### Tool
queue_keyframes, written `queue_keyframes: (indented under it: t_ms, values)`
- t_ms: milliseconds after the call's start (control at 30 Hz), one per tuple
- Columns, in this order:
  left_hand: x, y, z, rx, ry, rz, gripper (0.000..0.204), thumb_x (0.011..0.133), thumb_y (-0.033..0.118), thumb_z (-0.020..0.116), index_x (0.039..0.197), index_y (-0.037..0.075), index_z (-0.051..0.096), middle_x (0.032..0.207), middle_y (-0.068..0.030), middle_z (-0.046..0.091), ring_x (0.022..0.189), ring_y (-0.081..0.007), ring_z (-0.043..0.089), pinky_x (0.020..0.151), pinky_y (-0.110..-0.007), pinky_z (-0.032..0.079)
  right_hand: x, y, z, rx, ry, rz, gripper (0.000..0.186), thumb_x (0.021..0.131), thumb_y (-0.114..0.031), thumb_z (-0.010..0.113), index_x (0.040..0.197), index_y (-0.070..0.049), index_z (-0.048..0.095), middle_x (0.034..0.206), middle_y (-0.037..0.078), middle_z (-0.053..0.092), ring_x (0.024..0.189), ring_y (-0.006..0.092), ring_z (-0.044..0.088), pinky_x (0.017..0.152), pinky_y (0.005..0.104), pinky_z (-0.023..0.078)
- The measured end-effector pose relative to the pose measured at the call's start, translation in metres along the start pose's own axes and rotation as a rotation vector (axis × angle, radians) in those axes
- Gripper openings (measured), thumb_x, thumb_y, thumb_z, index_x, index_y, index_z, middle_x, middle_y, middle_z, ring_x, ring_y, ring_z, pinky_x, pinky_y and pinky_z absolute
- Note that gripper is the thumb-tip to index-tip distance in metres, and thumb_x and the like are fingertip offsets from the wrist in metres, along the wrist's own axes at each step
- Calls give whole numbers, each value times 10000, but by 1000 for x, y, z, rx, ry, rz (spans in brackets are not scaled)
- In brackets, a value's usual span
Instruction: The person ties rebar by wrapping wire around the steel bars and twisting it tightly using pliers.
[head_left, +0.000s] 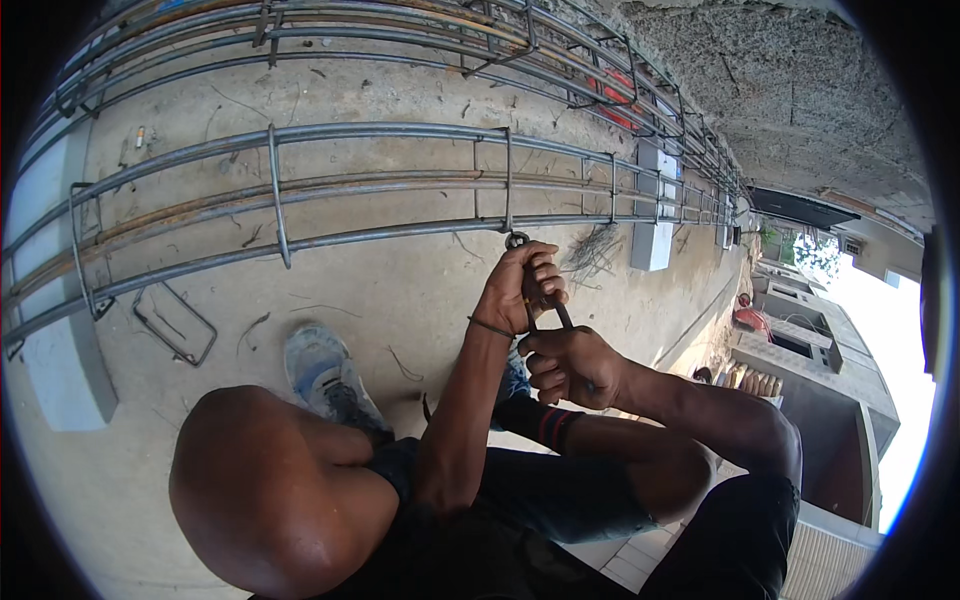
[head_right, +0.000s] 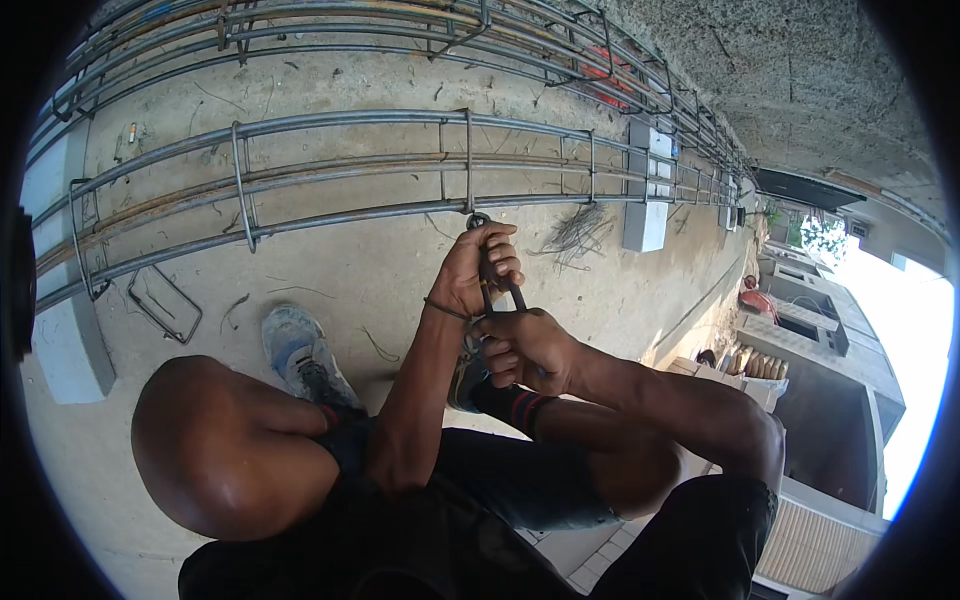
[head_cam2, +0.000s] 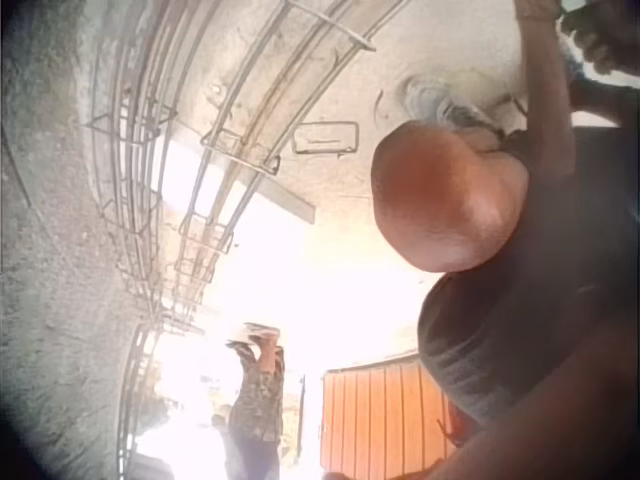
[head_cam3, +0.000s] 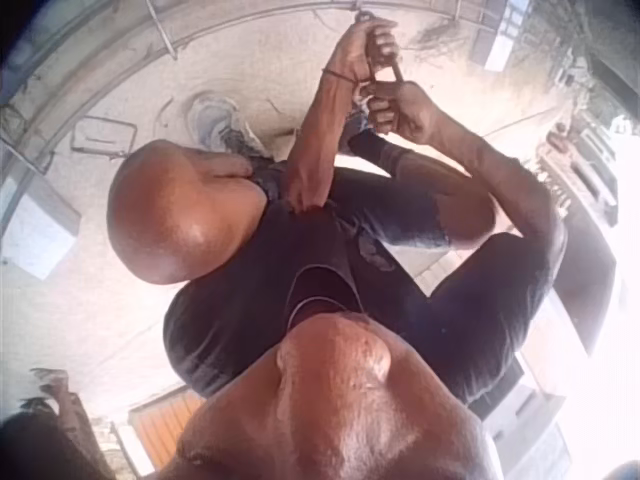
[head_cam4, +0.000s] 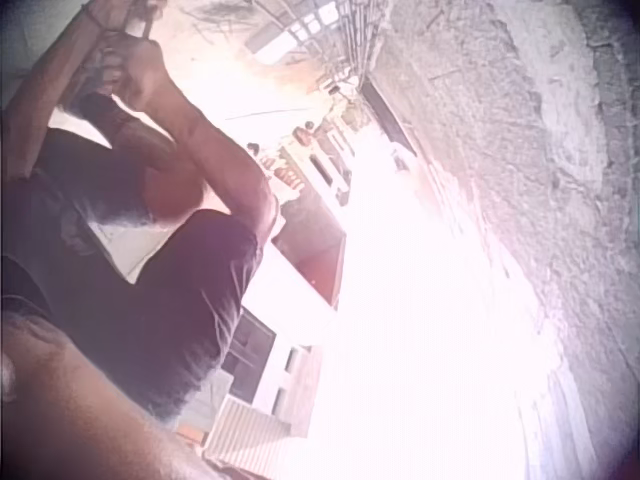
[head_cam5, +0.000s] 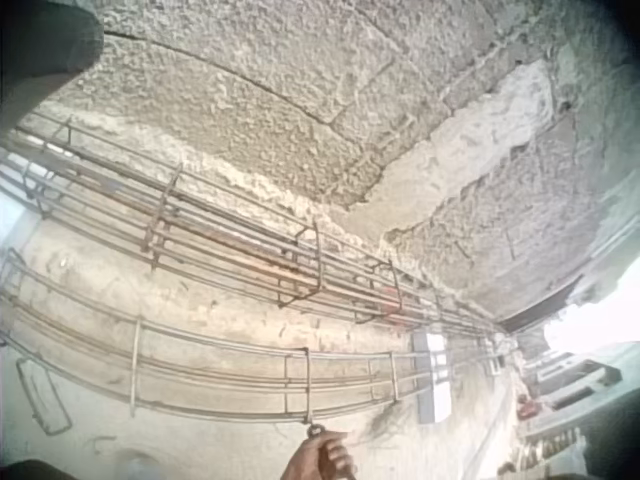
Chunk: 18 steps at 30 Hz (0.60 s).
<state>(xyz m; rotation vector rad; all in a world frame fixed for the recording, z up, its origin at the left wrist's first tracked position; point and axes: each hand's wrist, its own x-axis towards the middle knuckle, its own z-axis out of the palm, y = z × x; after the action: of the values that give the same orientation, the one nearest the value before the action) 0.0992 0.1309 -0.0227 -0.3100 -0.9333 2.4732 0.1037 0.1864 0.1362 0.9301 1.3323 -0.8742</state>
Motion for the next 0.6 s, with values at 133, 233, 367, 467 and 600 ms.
queue_keyframes:
  t_ms: [133,233,367,467,600]
  values:
    - [7,-8,-28,-17,-241,60,280,882,235,510,620,137,503,534,-10,497,495,-165,488,630,-373,471,17,8,-21,-657,340,-180,138,836,-105,491,851,29,521,633,95,513,535,215,513,500,364,415]
    - [26,-37,-9,53,-172,351,199,865,252,542,903,59,569,866,-127,631,933,-265,602,814,-403,493,10,-6,-63,-1561,762,-441,251,751,-54,473,952,95,461,804,320,596,816,481,595,767,523,462]
    - [42,-45,12,20,-85,532,175,864,224,600,935,76,541,992,-103,619,994,-230,598,870,-387,501,-17,-66,-78,-2260,1025,-703,160,784,-64,497,914,14,445,786,221,595,702,325,646,592,416,533]
    - [57,-43,25,-55,-11,594,179,865,239,605,910,80,535,939,-91,631,956,-223,614,845,-388,512,-30,-74,-62,-2417,1110,-788,168,763,-79,531,881,16,458,766,204,587,662,342,628,570,424,519]
    - [44,-40,14,21,49,630,217,840,299,624,879,94,561,840,-64,645,865,-217,640,806,-384,515,-30,-51,-45,-1960,859,-574,539,690,-151,621,1125,97,422,880,275,565,816,430,593,760,472,483]
